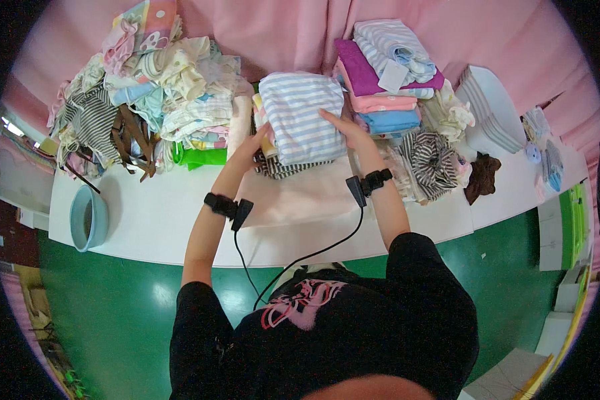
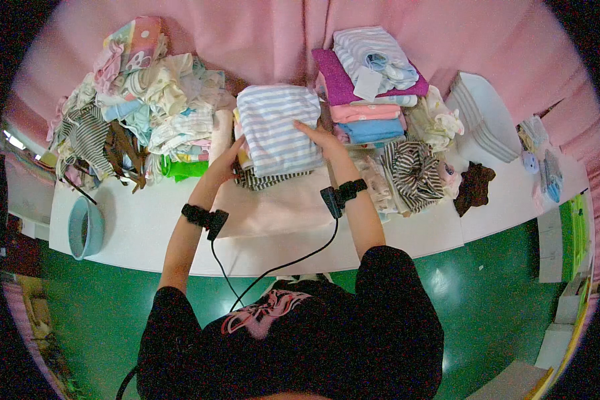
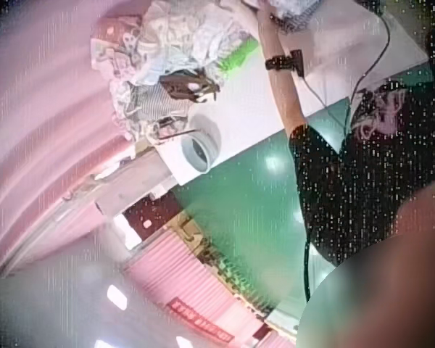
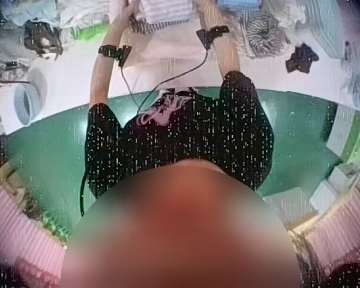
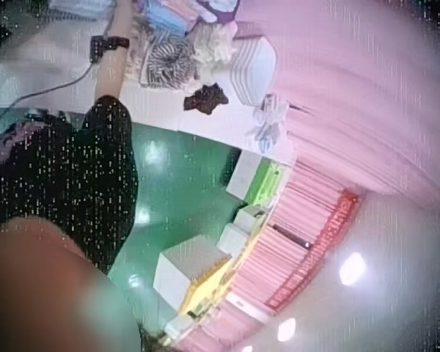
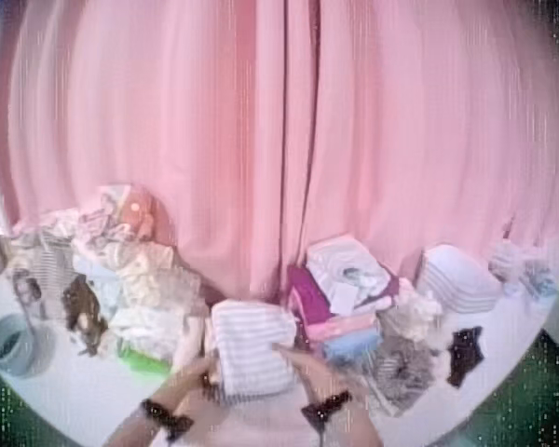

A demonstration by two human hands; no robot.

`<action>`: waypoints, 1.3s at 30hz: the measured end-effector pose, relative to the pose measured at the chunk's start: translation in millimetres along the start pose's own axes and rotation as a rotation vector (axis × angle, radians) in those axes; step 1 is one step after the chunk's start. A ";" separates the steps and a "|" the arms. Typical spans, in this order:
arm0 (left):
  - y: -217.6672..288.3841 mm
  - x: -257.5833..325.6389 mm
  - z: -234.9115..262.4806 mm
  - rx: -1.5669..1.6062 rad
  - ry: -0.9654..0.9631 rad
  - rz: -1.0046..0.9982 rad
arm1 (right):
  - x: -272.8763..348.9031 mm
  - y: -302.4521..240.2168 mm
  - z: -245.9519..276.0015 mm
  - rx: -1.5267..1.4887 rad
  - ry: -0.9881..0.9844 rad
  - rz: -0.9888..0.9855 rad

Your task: Folding and organizing various baby clothes and linens on a long counter.

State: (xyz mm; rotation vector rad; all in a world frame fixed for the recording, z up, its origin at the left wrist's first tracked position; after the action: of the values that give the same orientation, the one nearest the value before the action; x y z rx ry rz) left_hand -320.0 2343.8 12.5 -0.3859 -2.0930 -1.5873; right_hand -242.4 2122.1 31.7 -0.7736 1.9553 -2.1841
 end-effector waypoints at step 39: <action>-7.0 -114.2 22.9 -0.620 0.599 -0.606 | -82.9 -28.4 -12.6 0.792 0.924 0.283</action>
State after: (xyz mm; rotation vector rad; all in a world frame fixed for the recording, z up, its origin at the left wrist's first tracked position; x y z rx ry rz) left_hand -231.8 2370.9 -58.9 0.5373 -1.2792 -2.3206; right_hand -169.2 2171.9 33.7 0.6797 1.0121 -2.9911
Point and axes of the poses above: each hand's wrist, its own x-axis away from the middle knuckle, its own z-axis out of the back of the hand, y = z × x, the point moved 6 cm from there along -x, towards the middle knuckle, and after that the axes turned 13 degrees about x, right-handed, at the moved point
